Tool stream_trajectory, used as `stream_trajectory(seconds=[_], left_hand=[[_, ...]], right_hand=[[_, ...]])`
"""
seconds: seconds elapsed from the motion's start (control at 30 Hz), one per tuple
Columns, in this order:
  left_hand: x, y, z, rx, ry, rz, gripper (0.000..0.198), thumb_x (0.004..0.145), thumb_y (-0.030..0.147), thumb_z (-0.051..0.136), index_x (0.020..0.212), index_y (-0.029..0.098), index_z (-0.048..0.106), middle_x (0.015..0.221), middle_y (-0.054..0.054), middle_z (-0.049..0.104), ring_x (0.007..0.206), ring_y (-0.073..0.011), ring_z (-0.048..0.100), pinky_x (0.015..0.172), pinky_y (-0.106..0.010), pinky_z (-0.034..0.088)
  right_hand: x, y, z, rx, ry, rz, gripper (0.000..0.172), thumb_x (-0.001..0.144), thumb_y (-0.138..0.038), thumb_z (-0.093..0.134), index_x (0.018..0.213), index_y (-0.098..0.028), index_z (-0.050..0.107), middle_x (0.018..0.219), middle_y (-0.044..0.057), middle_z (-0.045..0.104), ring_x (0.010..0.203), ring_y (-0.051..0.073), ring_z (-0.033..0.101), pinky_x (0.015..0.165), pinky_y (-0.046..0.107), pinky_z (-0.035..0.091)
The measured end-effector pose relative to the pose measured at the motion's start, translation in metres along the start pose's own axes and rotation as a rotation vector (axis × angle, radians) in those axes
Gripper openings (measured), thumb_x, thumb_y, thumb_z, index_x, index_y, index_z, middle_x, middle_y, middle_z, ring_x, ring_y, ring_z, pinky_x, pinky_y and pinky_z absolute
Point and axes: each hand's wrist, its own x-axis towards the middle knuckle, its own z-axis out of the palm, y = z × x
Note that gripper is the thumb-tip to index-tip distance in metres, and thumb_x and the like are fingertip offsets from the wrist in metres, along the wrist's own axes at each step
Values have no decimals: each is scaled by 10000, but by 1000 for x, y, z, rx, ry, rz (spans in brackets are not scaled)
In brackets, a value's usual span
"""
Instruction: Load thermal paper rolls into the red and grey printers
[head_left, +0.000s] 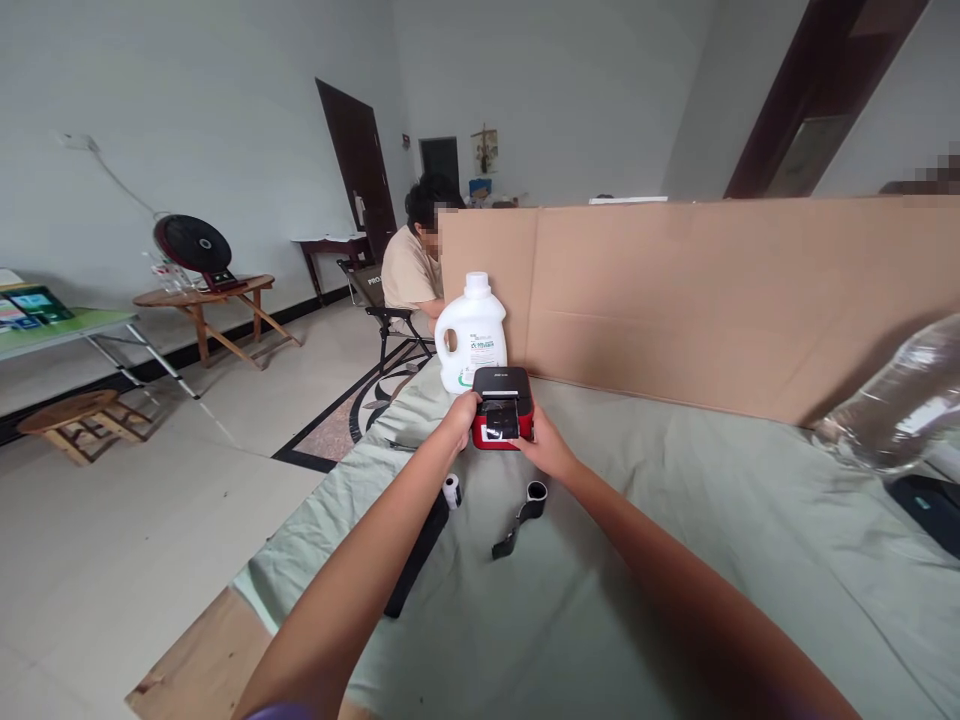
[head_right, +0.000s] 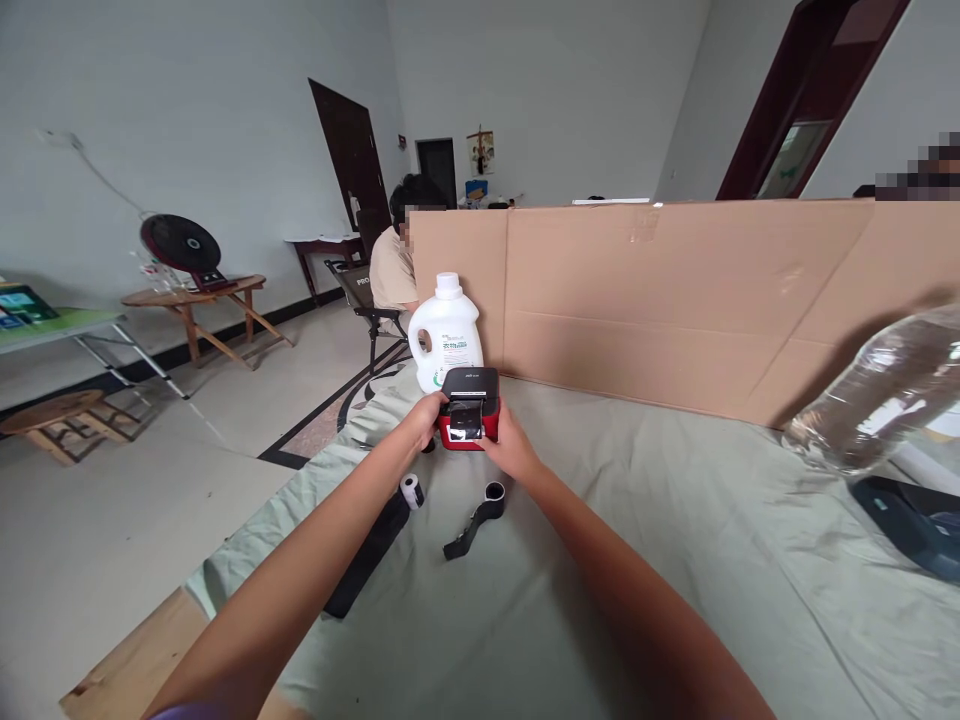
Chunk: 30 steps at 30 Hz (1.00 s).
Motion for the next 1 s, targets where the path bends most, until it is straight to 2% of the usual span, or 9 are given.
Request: stream_trajectory(seconds=[0.13,0.23,0.37,0.5,0.63,0.73,0.8,0.87,1.0], left_hand=[[1,0,1,61,10,17,82,753,204,609,830,176,612,649,-42,660,600,-220,657,636,-332,577],[-2,0,2,106,17,66,115,751,211,619,860,174,618,700,-45,683,657,-219,679,678,-331,584],[-7,-4,2,189,19,159,181,755,222,631,931,177,631,801,-55,718,752,-220,706,740,-334,589],[-5,-2,3,301,27,283,330,774,206,612,1102,172,626,1053,-104,735,989,-260,704,880,-368,565],[7,18,8,466,25,496,572,801,119,543,1367,202,525,1466,-78,545,1413,-242,433,1173,-371,345],[20,37,16,968,-14,747,670,838,89,468,1497,193,408,1617,-56,341,1529,-235,211,1245,-421,194],[25,47,21,1253,-34,815,633,878,115,424,1507,186,400,1617,-73,337,1535,-262,190,1242,-508,160],[26,52,25,1317,-43,811,550,922,169,394,1466,199,463,1579,-87,405,1511,-275,257,1233,-555,142],[7,52,20,1363,-35,879,465,969,255,359,1383,198,564,1485,-101,523,1417,-274,408,1245,-513,103]], right_hand=[[-2,-3,4,13,10,8,780,796,-229,663,1500,-233,328,1317,115,593,1201,294,580,1023,504,493],[-13,-10,-7,71,-24,71,741,851,-289,631,1521,-271,316,1388,101,568,1187,262,598,1011,472,511],[-59,-5,-46,-11,-11,282,741,877,-459,624,1535,-280,333,1457,129,520,1135,273,626,936,490,550],[-111,12,-97,-63,97,260,654,854,-505,625,1438,-250,479,1338,137,613,1037,269,661,892,493,570],[-118,10,-124,-85,187,282,559,862,-508,599,1343,-228,548,1279,156,645,983,272,669,791,454,589],[-98,3,-117,-102,208,283,530,866,-493,573,1319,-219,549,1292,150,634,992,262,660,774,430,581],[-87,4,-103,-111,233,262,515,867,-491,550,1298,-208,557,1280,152,635,973,254,656,785,435,574],[-83,10,-90,-130,262,248,496,867,-490,533,1265,-196,575,1246,156,646,943,250,654,811,455,563],[-89,19,-78,-138,237,256,471,889,-493,511,1249,-198,581,1215,146,657,924,241,648,851,462,546]])
